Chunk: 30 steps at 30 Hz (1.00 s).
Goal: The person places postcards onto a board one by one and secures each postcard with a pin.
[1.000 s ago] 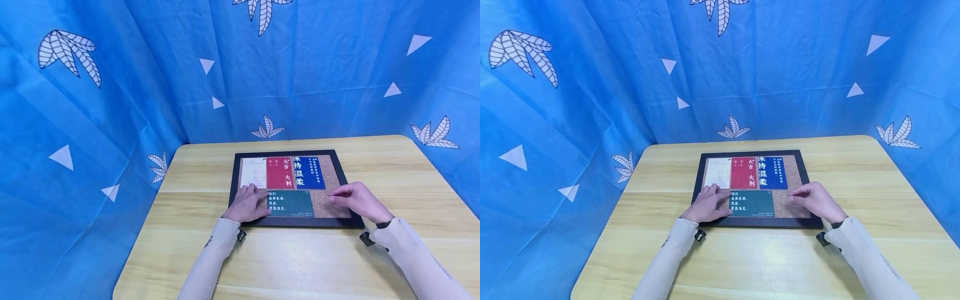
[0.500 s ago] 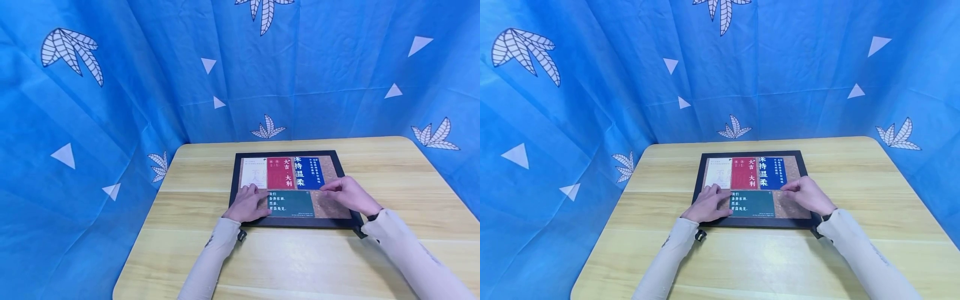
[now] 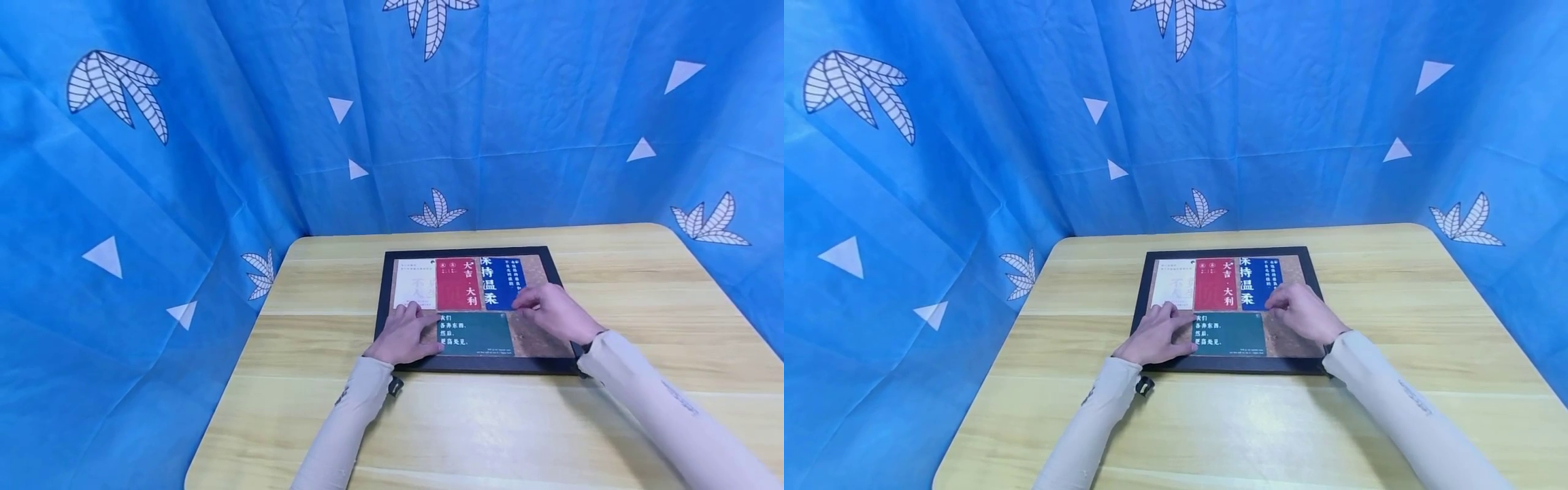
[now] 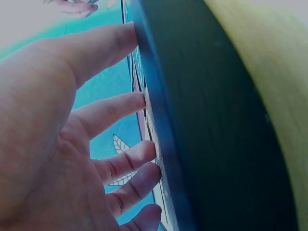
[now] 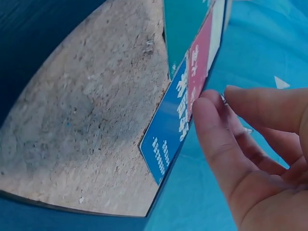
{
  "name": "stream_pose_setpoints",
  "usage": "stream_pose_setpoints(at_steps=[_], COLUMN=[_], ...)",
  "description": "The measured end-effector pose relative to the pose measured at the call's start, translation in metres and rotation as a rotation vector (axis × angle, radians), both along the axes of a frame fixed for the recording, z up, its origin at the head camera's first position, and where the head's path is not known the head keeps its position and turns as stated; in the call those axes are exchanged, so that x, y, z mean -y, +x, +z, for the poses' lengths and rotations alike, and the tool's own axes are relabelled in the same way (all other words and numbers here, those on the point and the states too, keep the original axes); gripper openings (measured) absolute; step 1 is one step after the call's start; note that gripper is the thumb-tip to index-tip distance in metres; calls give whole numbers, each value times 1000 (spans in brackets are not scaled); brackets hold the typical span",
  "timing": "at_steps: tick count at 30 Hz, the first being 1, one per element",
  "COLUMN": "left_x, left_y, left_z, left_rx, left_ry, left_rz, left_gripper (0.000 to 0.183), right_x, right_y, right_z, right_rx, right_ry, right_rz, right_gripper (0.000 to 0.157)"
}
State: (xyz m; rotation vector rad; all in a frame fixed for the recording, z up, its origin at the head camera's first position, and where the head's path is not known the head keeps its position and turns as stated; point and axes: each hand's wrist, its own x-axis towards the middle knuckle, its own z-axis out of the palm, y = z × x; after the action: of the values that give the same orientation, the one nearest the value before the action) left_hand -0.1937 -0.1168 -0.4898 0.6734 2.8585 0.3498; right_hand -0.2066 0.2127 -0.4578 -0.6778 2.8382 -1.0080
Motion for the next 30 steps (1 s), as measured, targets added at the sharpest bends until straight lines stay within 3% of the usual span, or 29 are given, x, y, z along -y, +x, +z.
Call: stream_pose_setpoints(at_steps=[15,30], left_x=[-1,-1], left_y=[1,-1], left_z=[1,1], left_rx=[5,10], left_ry=[-2,0], left_rz=[6,9], left_gripper=[68,68], right_x=[15,20], right_y=[-9,-19], right_z=[-11,-15], right_rx=[-119,24], right_ry=[105,177], right_rz=[85,91], right_gripper=[22,22])
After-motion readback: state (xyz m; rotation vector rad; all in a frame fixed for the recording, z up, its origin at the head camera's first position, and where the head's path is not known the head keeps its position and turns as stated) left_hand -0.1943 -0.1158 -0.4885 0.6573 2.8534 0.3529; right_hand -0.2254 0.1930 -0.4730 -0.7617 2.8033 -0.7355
